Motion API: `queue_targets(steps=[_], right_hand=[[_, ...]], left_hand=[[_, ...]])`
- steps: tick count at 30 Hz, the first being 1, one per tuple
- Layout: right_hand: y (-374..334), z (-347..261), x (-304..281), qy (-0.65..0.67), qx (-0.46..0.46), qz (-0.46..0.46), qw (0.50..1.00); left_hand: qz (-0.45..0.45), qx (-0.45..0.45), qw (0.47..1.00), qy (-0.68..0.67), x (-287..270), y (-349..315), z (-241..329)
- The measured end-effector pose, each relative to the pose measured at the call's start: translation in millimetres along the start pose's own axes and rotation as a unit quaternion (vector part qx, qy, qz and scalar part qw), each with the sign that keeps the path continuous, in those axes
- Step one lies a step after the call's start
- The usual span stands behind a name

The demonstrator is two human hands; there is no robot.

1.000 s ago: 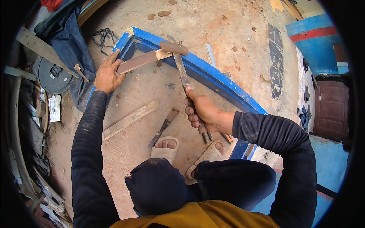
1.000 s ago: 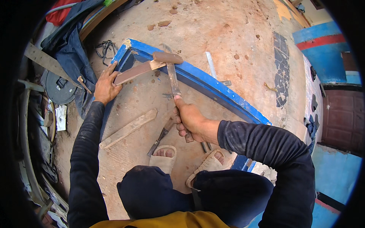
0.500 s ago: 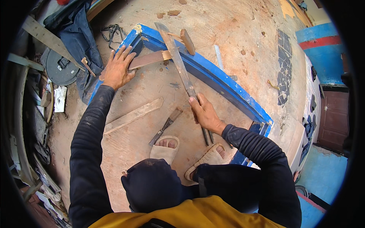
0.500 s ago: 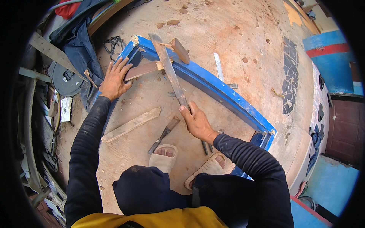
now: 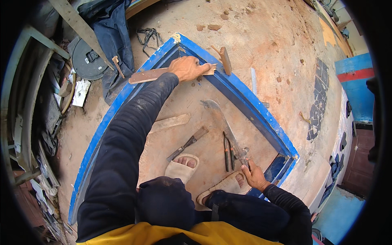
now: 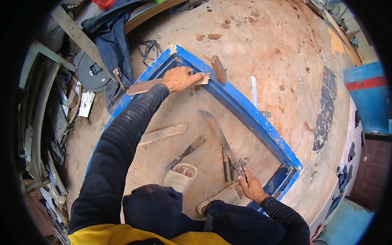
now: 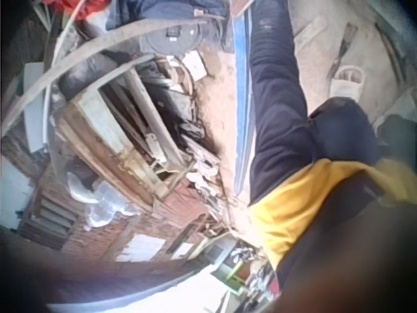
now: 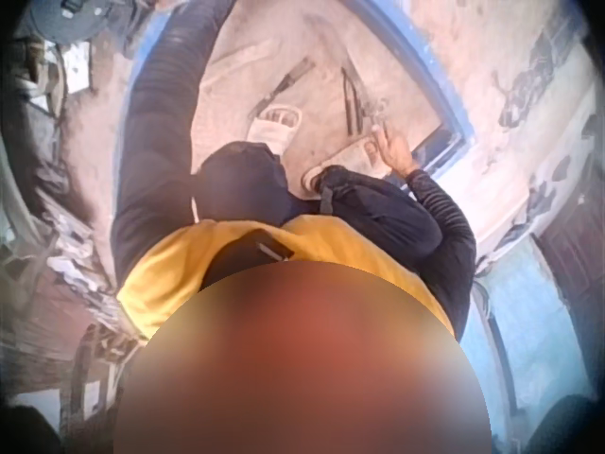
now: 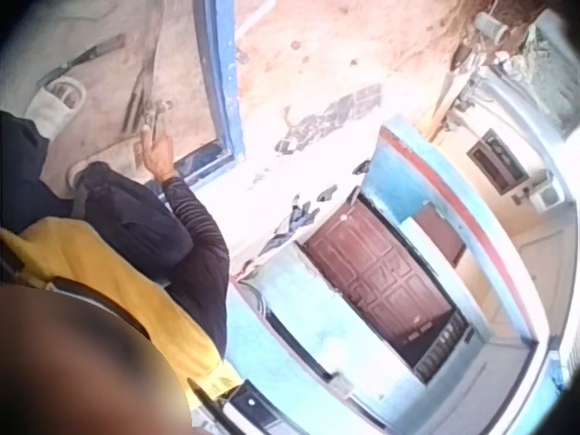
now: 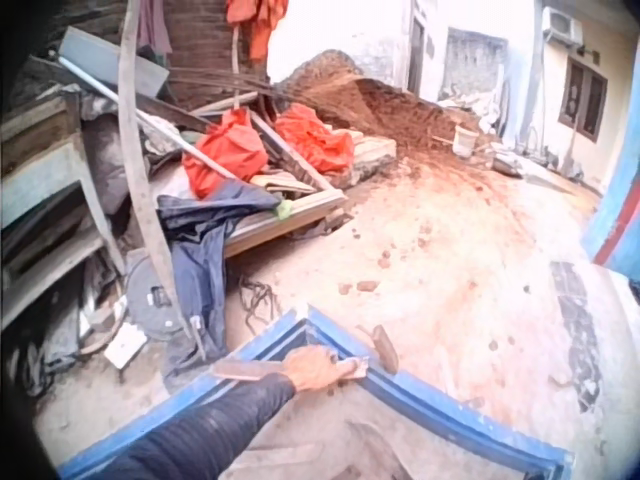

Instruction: The person assembles a wooden frame by marking and cutting pieces, then fastening them to a blue metal frame using nails and a hammer. They also use pliers to adjust or remove nails and a metal ruler to measure and align the wood.

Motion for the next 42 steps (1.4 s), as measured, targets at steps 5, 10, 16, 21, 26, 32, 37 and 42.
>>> queue_targets(steps=[5,10,16,21,26,32,37,42], right_hand=[[16.8,-10.2,13.3,0.026,-0.029,-0.022,0.999],[47.5,-19.8,13.6,0.029,-0.071,-0.015,0.997],[84.7,-8.2,32.8,0.074,-0.081,-0.06,0.992],[82.8,-4.6,33.9,0.104,-0.062,-0.068,0.99],[95.0,-15.3,21.9,0.032,-0.114,-0.036,0.992],[96.0,-14.9,-6.0,0.037,-0.11,-0.04,0.992],[103.5,-28.1,2.4,-0.015,-0.116,-0.037,0.992],[135.7,-49.5,6.2,-0.081,-0.16,-0.03,0.983]], left_hand=[[0.096,0.016,0.995,0.029,-2.9,-5.0,-0.2],[0.122,0.04,0.992,-0.021,-8.5,-6.2,-3.0],[0.076,0.019,0.996,-0.048,-25.1,-14.6,1.5],[0.053,0.0,0.993,-0.104,-59.6,-28.9,1.9],[0.053,0.021,0.993,-0.105,-56.6,-14.5,-1.5],[0.119,0.138,0.951,-0.251,-160.9,-35.9,-37.0],[0.163,0.07,0.87,-0.461,-298.5,-69.8,-34.4],[0.138,0.205,0.761,-0.6,-337.0,-149.5,-20.8]])
Point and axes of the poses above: each hand's wrist, its own y-axis towards the middle knuckle, its own x-axis out of the palm, z = x × y, the point moved 6 cm from there along y, towards the middle knuckle, and after that the axes turned 7 degrees about z, right-handed, at the moved point
